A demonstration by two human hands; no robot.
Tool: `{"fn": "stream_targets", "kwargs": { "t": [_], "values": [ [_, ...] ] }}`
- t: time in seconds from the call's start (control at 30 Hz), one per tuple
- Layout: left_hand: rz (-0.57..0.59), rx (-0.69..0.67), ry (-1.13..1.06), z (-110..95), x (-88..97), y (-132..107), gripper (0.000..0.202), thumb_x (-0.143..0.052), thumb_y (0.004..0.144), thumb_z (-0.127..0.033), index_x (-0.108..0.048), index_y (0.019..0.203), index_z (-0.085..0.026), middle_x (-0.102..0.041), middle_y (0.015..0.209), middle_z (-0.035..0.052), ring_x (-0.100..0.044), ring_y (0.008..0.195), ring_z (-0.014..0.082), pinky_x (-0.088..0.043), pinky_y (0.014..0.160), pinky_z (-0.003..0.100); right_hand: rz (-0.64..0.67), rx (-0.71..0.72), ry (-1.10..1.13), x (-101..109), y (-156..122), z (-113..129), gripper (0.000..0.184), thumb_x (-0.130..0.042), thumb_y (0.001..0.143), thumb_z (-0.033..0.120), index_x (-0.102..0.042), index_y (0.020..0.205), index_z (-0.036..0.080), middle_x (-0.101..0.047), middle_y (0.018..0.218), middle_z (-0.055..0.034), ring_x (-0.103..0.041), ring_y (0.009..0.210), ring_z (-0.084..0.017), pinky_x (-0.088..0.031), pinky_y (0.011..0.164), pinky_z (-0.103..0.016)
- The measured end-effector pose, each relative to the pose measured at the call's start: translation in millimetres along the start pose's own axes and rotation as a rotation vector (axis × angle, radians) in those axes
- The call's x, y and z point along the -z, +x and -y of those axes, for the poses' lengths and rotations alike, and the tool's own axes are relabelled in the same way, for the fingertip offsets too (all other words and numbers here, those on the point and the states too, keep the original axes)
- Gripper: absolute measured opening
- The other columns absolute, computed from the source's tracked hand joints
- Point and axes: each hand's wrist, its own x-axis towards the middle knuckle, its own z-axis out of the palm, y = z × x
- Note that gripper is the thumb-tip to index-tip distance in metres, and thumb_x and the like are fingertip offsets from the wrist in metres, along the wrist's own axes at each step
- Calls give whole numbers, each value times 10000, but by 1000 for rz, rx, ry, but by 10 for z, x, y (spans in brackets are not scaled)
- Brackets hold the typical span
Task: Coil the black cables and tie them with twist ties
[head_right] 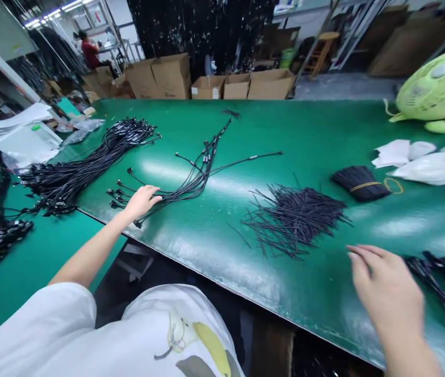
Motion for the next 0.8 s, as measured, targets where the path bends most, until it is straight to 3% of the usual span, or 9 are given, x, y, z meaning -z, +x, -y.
{"fn": "stream_targets", "kwargs": {
  "t": [0.1,0.17,0.23,0.33,0.4,0.53,0.63,0.7,0.8],
  "values": [
    [95,-64,0,183,-37,31,450,-661,820,-339,-589,1222,-152,-603,1287,152,-544,1194,293,-405,1027,395,109,56,76,-258,-13,263,370,-330,875,617,-651,878,435,-664,993,-141,-630,891,-278,-464,751,-461],
    [80,-47,-1,364,-14,-136,542,-624,848,-355,-494,1337,-159,-545,1368,151,-515,1241,281,-398,1039,385,182,86,132,-391,10,455,315,-363,882,586,-643,898,445,-673,1012,-115,-648,876,-269,-480,739,-453],
    [36,35,3,589,48,-379,504,-520,911,-353,-457,1368,-149,-560,1342,153,-536,1213,268,-410,1025,389,248,130,183,-494,54,626,270,-393,892,551,-638,913,439,-684,1002,-88,-658,884,-257,-493,742,-438],
    [31,128,11,884,134,-688,377,-441,944,-325,-562,1260,-160,-643,1200,126,-590,1101,260,-443,976,388,356,225,238,-674,245,944,248,-421,920,478,-646,935,375,-688,1009,-73,-654,922,-235,-504,802,-399],
    [33,131,10,985,135,-763,359,-435,946,-329,-582,1237,-181,-637,1211,115,-568,1122,265,-433,985,393,446,318,256,-871,483,1302,265,-417,942,412,-661,968,311,-679,1044,-77,-643,952,-226,-499,843,-377],
    [-30,78,57,1005,23,-624,378,-435,946,-307,-548,1287,-190,-571,1298,127,-486,1206,279,-390,1026,415,558,503,208,-1524,1062,2338,320,-376,964,241,-659,1113,221,-642,1155,-83,-606,1037,-218,-474,880,-344],
    [-27,37,67,1018,-31,-487,320,-496,911,-244,-599,1209,-189,-611,1227,130,-498,1163,293,-373,1022,446,604,590,54,-2104,1373,2994,378,-389,903,48,-646,1157,158,-577,1275,-128,-565,1105,-220,-439,919,-334],
    [-19,22,59,1074,-22,-451,259,-511,899,-211,-641,1122,-198,-649,1128,118,-517,1107,290,-366,1014,454,622,619,3,-2391,1475,3215,311,-417,894,25,-669,1057,107,-582,1238,-166,-557,1105,-231,-420,952,-363],
    [-23,8,40,1186,31,-462,220,-486,915,-212,-658,1052,-208,-658,1062,98,-532,1051,266,-389,983,423,646,635,-27,-2596,1546,3231,175,-485,939,128,-649,986,90,-618,1103,-124,-580,1038,-196,-444,954,-395]
  ]
}}
